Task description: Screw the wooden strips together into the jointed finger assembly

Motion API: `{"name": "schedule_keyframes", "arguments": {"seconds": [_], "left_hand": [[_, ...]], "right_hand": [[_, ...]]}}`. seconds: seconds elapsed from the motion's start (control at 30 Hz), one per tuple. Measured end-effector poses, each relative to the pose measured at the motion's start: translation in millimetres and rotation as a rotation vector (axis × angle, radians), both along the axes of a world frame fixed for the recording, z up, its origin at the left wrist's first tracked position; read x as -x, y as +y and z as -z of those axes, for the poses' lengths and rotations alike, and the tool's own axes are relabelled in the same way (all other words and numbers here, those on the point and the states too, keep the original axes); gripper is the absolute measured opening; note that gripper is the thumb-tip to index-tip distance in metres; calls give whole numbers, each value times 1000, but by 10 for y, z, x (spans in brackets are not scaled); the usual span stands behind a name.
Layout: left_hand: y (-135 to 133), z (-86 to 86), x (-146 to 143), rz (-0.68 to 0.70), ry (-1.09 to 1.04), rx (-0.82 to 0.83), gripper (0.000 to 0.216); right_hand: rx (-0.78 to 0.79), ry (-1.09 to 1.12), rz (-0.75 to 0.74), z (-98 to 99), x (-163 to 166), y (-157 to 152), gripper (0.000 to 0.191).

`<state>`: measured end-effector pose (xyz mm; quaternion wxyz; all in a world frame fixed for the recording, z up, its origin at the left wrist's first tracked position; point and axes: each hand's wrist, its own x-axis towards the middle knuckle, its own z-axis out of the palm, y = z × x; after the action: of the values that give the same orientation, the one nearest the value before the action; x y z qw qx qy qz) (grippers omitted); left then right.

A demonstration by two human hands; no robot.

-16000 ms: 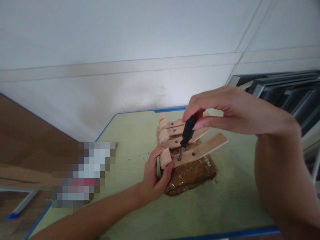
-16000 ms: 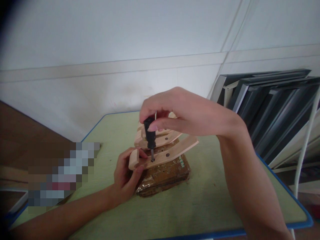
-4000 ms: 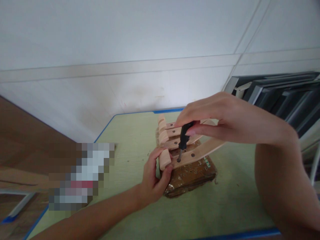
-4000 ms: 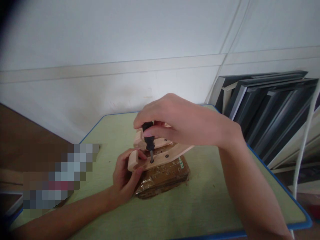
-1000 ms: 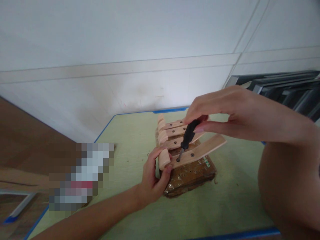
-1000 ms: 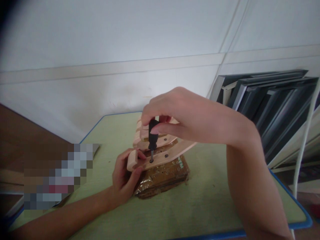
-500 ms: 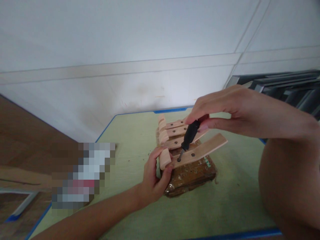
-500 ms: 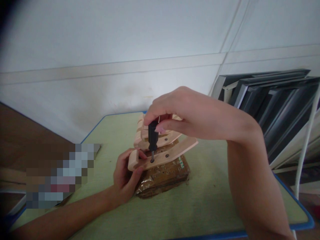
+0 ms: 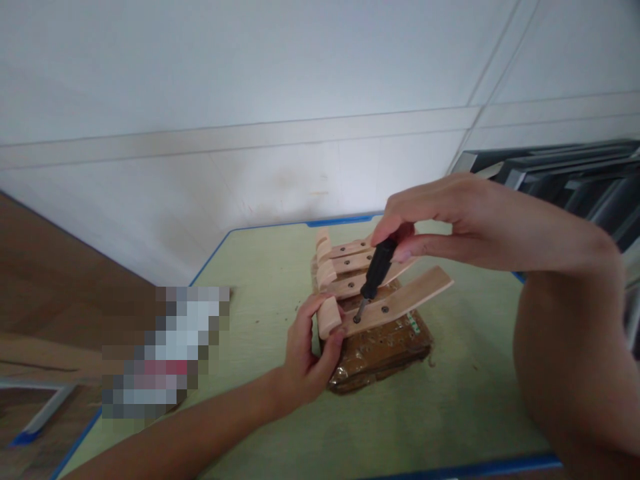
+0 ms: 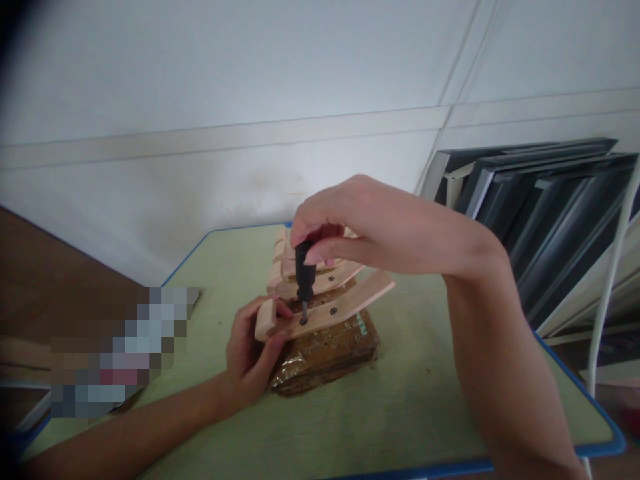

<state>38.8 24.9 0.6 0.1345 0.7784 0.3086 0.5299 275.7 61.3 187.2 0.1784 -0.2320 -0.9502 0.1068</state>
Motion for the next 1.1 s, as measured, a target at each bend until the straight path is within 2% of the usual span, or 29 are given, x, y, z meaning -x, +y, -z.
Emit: {"name": "schedule_keyframes", "arguments": {"seconds": [0.5, 0.77, 1.1], "left_hand": [[3, 9, -2, 0, 12, 4, 41], [-3, -25, -7, -3, 17, 2, 40], [5, -16, -27, 6, 3, 16, 41]], "right_hand": [[-77, 1, -46, 12, 22, 19, 25], [-121, 7, 45, 91, 24, 105, 28], [-130, -20, 21, 84, 80, 86, 36]]}}
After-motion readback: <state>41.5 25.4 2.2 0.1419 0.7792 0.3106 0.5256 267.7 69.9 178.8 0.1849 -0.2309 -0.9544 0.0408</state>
